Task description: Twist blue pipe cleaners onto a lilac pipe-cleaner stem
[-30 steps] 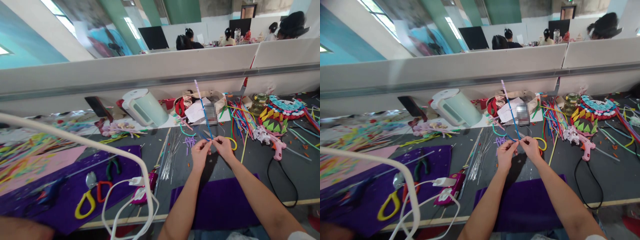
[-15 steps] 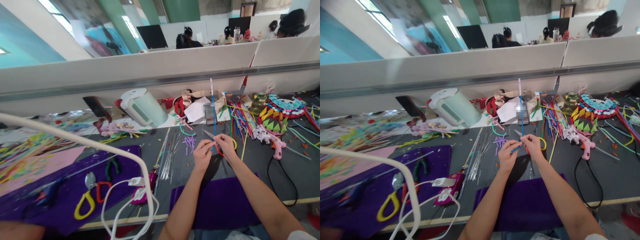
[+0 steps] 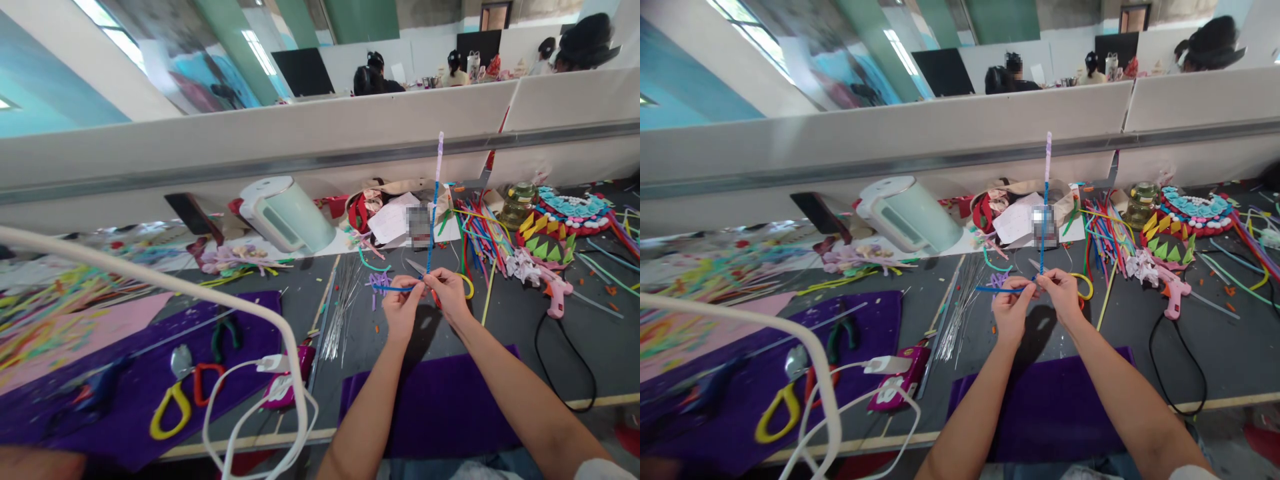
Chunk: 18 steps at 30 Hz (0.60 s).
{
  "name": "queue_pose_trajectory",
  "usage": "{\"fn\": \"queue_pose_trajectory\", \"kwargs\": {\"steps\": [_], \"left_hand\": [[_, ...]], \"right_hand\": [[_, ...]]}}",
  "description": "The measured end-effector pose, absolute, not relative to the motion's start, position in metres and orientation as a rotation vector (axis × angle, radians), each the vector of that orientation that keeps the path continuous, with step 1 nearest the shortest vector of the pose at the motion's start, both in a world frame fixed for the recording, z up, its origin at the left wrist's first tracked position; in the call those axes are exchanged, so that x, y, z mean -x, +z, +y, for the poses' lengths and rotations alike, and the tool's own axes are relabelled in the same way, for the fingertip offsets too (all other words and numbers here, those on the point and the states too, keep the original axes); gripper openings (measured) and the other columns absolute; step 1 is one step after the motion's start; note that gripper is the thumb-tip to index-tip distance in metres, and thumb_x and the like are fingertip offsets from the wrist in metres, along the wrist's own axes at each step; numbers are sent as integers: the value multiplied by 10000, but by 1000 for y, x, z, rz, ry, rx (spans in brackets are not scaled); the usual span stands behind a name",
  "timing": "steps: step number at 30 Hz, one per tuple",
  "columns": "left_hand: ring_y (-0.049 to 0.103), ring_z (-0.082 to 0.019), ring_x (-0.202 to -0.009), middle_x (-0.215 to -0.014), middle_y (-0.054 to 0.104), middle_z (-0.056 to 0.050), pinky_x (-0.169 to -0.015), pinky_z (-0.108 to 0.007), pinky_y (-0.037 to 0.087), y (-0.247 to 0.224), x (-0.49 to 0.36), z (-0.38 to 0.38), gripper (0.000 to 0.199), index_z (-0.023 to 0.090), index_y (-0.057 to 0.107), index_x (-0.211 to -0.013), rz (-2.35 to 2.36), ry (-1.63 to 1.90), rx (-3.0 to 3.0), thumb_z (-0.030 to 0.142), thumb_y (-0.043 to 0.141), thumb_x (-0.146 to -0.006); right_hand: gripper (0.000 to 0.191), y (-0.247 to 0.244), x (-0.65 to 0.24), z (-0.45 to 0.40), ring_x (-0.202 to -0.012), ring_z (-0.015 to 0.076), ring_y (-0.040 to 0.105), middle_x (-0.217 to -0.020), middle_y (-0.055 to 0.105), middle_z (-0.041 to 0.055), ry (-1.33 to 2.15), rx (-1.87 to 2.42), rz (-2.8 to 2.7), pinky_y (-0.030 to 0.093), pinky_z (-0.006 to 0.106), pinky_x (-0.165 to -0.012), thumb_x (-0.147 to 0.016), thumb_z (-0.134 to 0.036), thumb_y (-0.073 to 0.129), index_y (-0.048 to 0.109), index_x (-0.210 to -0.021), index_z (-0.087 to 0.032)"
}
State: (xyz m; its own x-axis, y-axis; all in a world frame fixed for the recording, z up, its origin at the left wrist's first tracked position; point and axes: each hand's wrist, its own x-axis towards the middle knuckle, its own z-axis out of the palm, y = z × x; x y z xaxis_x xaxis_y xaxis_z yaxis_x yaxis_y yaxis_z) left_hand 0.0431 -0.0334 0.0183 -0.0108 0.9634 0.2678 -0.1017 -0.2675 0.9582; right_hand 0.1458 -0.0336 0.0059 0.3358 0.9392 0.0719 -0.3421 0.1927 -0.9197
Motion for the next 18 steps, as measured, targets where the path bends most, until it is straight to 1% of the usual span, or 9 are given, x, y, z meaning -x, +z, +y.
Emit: {"fn": "queue_pose_trajectory", "kwargs": {"steps": [3,5,7,11,14,18], "left_hand": [[547,-101,-518,-681,565,4,-510,-230,474,15,-42,-30,237,167,568,-763,1004,1453,-1171,371,668,-693],[545,-101,-497,-635,575,11,-489,-222,462,15,-42,-28,256,166,572,-805,1026,1434,-1115,368,673,-686],[555,-112,-504,-628,599,3,-475,-224,460,14,-43,-27,265,162,591,-824,1042,1393,-1086,365,677,-676],[559,-122,-516,-617,622,-11,-459,-231,460,13,-43,-25,233,154,625,-752,1048,1325,-1059,361,679,-660],[559,-120,-515,-605,623,-11,-466,-230,459,12,-42,-23,228,150,637,-716,1047,1309,-1040,360,685,-643],[572,-128,-523,-610,628,-20,-462,-232,452,10,-40,-21,250,138,649,-726,1050,1292,-999,365,692,-630]], "right_hand": [[216,7,-143,-35,-534,110,508,-565,573,-18,1007,1007,-800,435,235,-543,-638,-383,691,603,-632,-186],[207,8,-142,-36,-546,114,519,-580,585,-14,997,1009,-805,444,241,-560,-637,-376,689,608,-637,-185],[199,8,-141,-36,-552,114,525,-597,595,-10,996,1000,-789,448,243,-566,-633,-364,692,608,-638,-183],[184,7,-141,-36,-548,110,525,-605,600,-9,1015,970,-753,444,237,-557,-629,-338,697,606,-644,-179],[192,6,-140,-36,-545,114,526,-584,592,-10,1034,980,-757,452,244,-559,-633,-352,691,613,-652,-177],[206,6,-140,-35,-533,111,521,-565,585,-11,1046,985,-761,443,237,-537,-633,-366,690,620,-645,-173]]}}
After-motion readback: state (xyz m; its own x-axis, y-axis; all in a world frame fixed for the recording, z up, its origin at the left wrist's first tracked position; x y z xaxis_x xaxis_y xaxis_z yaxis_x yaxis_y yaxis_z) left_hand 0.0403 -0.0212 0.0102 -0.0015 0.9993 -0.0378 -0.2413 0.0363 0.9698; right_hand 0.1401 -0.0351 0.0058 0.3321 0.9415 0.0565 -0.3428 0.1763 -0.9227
